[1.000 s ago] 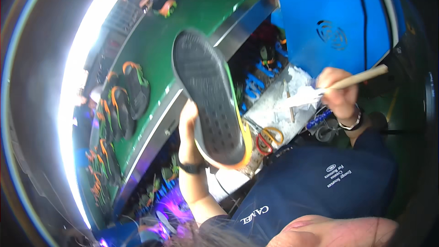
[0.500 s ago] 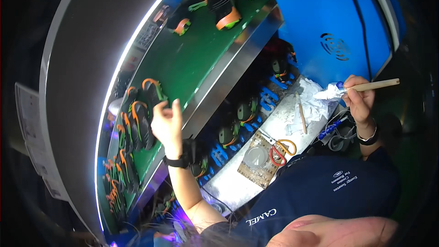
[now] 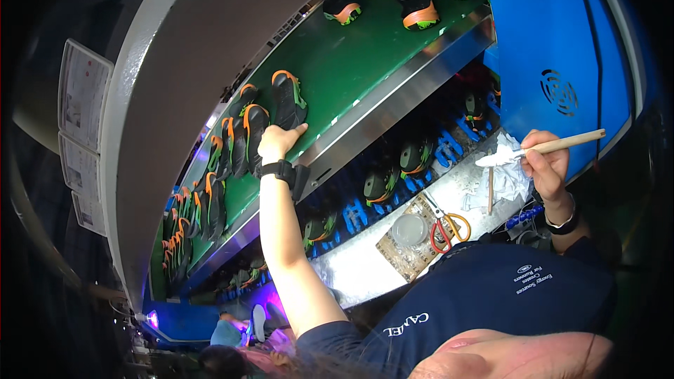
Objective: Applying adhesive to the edge of a shoe sole using a hand-held brush at a manufacturing workstation.
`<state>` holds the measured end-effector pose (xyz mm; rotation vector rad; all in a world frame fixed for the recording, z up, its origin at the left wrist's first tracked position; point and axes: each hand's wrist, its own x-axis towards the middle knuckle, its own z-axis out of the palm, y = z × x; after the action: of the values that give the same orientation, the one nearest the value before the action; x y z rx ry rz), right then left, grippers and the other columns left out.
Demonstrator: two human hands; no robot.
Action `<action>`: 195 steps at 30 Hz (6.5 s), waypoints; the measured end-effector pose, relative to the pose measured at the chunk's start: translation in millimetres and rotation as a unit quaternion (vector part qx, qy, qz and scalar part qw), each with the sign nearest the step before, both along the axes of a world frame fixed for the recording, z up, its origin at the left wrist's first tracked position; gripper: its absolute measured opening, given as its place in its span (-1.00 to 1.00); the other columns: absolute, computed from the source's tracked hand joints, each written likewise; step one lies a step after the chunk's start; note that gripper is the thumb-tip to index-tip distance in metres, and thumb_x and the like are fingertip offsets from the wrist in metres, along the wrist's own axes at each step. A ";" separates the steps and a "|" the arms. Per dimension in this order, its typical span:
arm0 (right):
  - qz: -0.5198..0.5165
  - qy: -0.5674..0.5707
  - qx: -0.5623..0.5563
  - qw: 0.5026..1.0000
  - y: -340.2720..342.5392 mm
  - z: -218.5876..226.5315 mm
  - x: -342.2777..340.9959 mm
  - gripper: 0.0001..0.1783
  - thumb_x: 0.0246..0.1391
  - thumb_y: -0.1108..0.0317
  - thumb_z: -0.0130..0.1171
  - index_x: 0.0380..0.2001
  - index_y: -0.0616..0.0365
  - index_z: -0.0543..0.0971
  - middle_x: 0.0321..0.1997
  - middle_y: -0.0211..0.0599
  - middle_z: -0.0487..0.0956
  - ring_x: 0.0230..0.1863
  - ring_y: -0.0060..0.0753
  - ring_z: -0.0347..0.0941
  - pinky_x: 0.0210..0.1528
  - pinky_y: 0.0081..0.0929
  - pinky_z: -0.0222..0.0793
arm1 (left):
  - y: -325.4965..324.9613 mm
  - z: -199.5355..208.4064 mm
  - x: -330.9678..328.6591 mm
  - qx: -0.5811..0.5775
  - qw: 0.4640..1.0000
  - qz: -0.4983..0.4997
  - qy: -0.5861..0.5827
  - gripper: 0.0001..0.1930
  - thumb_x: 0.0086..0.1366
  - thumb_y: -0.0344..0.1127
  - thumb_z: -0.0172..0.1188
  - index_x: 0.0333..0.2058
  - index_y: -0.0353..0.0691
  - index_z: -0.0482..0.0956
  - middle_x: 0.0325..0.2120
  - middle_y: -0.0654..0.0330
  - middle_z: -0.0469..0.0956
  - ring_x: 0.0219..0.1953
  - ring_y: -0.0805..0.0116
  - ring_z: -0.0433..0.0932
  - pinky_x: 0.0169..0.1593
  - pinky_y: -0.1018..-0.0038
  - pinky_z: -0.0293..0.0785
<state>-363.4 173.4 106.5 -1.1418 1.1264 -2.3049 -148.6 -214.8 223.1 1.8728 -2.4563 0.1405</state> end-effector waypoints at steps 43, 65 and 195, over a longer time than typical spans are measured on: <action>0.324 0.101 0.290 0.895 -151.2 -123.4 124.0 -0.79 -0.03 0.30 0.06 -0.46 0.26 0.48 -0.59 -0.46 0.43 -0.56 -0.74 0.29 -0.48 -0.74 0.22 | 249.1 -195.7 193.7 0.381 0.349 0.151 0.843 -0.29 0.05 0.28 -0.22 -0.13 -0.31 0.31 -0.49 -0.07 0.45 -0.53 0.18 0.48 -0.49 0.39 0.46; 0.330 0.064 0.286 0.897 -149.0 -101.3 125.1 -0.88 -0.11 0.48 0.08 -0.42 0.22 0.44 -0.47 -0.45 0.42 -0.49 -0.76 0.27 -0.48 -0.78 0.18 | 231.4 -166.7 172.0 0.550 0.292 0.174 0.763 -0.46 0.16 0.07 -0.14 -0.08 -0.29 0.28 -0.29 -0.06 0.42 -0.41 0.20 0.49 -0.42 0.39 0.50; 0.044 -0.077 0.037 0.995 -25.9 4.4 26.2 -0.89 -0.09 0.49 -0.06 -0.44 0.29 0.39 -0.69 -0.43 0.29 -0.72 -0.74 0.12 -0.68 -0.80 0.02 | 54.9 60.8 166.2 -0.121 0.705 -0.197 0.670 -0.46 0.02 -0.18 0.01 -0.11 -0.49 0.20 -0.34 -0.02 0.41 -0.37 0.24 0.46 -0.30 0.42 0.45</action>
<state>-337.2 147.5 110.9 -0.9497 1.0721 -2.2222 17.6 -159.9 283.9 0.6813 -1.5051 -0.6465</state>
